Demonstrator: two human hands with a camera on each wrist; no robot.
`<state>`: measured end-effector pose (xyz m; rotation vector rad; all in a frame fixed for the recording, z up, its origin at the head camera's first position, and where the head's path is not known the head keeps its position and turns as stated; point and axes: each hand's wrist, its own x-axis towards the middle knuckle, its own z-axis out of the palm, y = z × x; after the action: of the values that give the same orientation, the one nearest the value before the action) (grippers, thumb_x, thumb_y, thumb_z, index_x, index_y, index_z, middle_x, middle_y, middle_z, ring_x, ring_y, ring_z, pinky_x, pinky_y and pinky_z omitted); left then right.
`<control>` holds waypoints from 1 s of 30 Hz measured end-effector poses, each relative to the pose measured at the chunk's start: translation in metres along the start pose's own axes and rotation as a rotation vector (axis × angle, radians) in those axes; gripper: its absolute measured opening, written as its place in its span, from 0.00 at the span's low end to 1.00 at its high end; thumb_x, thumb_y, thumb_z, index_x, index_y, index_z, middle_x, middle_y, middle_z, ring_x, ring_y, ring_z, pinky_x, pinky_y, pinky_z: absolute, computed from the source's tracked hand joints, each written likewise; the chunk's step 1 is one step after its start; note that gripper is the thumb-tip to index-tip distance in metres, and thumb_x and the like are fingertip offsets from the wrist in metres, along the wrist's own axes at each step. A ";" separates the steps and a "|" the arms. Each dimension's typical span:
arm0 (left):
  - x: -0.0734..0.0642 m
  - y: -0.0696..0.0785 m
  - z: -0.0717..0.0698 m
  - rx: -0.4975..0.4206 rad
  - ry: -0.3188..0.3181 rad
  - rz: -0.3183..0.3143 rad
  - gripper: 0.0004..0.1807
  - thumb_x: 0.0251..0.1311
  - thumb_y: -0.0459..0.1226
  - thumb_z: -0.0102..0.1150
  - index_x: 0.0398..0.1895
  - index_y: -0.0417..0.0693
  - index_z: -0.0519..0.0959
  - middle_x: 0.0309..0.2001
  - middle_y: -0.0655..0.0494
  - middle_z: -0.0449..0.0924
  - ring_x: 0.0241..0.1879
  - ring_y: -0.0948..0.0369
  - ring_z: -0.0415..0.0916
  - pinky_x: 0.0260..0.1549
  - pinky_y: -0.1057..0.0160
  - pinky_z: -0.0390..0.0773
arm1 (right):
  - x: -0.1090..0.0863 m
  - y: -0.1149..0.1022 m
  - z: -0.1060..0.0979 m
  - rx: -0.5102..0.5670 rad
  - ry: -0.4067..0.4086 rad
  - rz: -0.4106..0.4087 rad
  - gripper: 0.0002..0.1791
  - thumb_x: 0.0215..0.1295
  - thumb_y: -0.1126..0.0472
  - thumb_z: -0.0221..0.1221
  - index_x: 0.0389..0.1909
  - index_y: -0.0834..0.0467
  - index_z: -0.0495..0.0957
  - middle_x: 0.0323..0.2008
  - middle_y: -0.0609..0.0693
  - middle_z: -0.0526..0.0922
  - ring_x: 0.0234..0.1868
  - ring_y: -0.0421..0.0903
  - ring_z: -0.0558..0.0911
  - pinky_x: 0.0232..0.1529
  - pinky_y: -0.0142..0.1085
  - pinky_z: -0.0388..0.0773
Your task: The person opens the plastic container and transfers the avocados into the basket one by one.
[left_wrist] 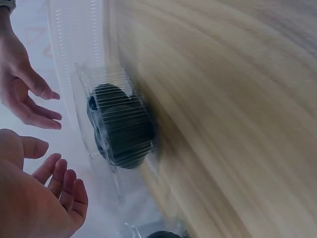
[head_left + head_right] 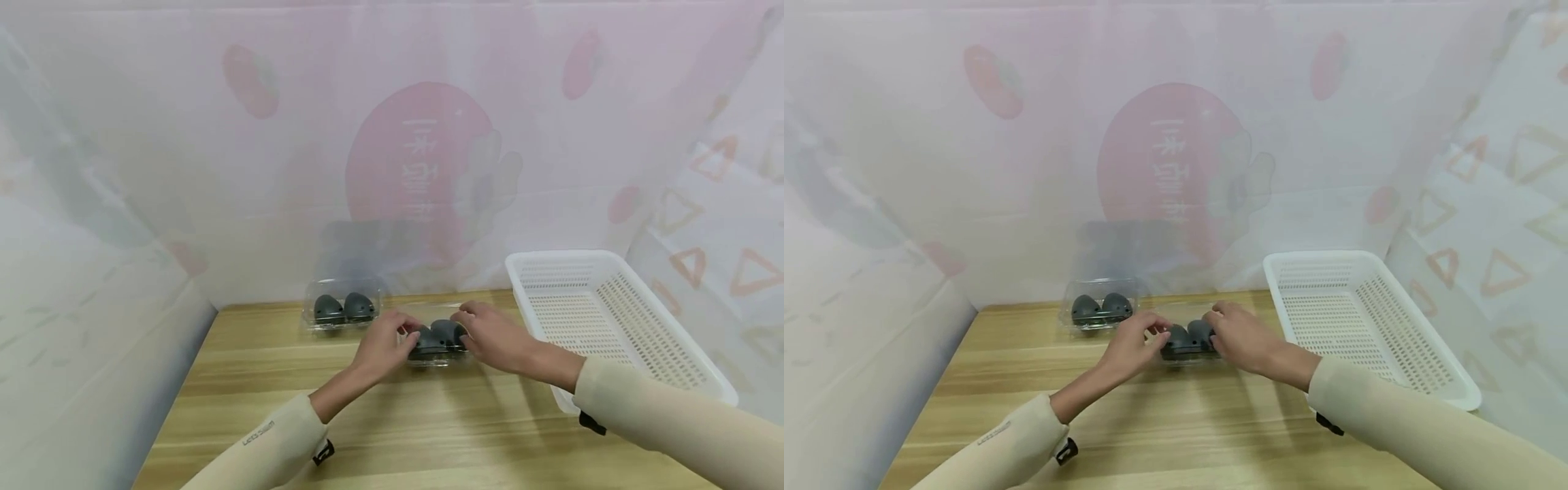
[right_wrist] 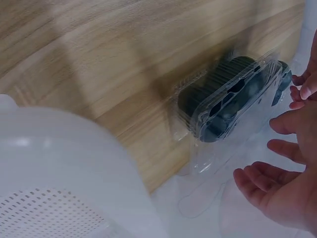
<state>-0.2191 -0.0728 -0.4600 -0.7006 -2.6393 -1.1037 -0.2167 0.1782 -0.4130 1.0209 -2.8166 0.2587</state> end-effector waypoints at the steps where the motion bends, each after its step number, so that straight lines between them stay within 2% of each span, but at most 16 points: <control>1: -0.003 -0.002 -0.001 -0.012 0.012 -0.012 0.08 0.71 0.33 0.66 0.49 0.45 0.88 0.43 0.53 0.85 0.42 0.55 0.81 0.41 0.59 0.81 | 0.001 -0.002 0.000 -0.011 -0.001 -0.016 0.20 0.69 0.65 0.68 0.60 0.65 0.83 0.59 0.65 0.82 0.58 0.61 0.84 0.50 0.50 0.86; 4: -0.011 -0.010 -0.004 -0.069 0.035 -0.069 0.09 0.70 0.31 0.65 0.51 0.42 0.86 0.42 0.50 0.83 0.41 0.54 0.79 0.39 0.60 0.80 | 0.004 -0.007 0.001 -0.020 -0.012 -0.050 0.19 0.70 0.63 0.68 0.60 0.62 0.83 0.60 0.63 0.82 0.57 0.59 0.85 0.47 0.47 0.87; 11: -0.021 -0.026 -0.006 -0.197 0.055 -0.195 0.13 0.66 0.26 0.65 0.52 0.34 0.80 0.42 0.45 0.78 0.38 0.57 0.76 0.36 0.65 0.78 | 0.014 -0.016 0.008 -0.020 0.003 -0.206 0.18 0.68 0.64 0.70 0.57 0.62 0.84 0.56 0.60 0.84 0.55 0.57 0.85 0.52 0.48 0.86; 15: -0.025 -0.028 -0.009 -0.278 0.043 -0.269 0.14 0.66 0.26 0.65 0.52 0.29 0.78 0.42 0.42 0.77 0.38 0.56 0.76 0.37 0.64 0.77 | 0.021 -0.024 0.011 -0.039 0.017 -0.243 0.17 0.67 0.63 0.72 0.55 0.61 0.85 0.55 0.61 0.84 0.56 0.57 0.85 0.53 0.49 0.85; 22: -0.035 -0.030 -0.012 -0.435 -0.064 -0.528 0.16 0.71 0.31 0.59 0.58 0.29 0.78 0.43 0.47 0.79 0.39 0.54 0.80 0.34 0.61 0.77 | 0.033 -0.037 0.020 -0.038 0.036 -0.262 0.15 0.68 0.62 0.72 0.53 0.59 0.86 0.56 0.59 0.84 0.57 0.56 0.85 0.55 0.48 0.84; 27: -0.038 -0.030 -0.011 -0.558 -0.167 -0.621 0.16 0.77 0.32 0.52 0.60 0.30 0.77 0.46 0.42 0.81 0.42 0.50 0.80 0.41 0.54 0.81 | 0.038 -0.044 0.026 -0.012 0.002 -0.261 0.12 0.70 0.61 0.70 0.52 0.58 0.86 0.59 0.60 0.83 0.59 0.56 0.84 0.56 0.48 0.84; 30: -0.039 -0.030 -0.009 -0.612 -0.198 -0.643 0.16 0.78 0.31 0.50 0.61 0.30 0.77 0.49 0.40 0.81 0.44 0.52 0.81 0.44 0.53 0.82 | 0.040 -0.047 0.029 -0.013 -0.024 -0.266 0.12 0.72 0.60 0.68 0.53 0.57 0.87 0.61 0.62 0.82 0.60 0.56 0.84 0.57 0.48 0.84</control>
<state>-0.1997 -0.1111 -0.4858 -0.0009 -2.7626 -2.1657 -0.2187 0.1115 -0.4287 1.3853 -2.6574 0.1986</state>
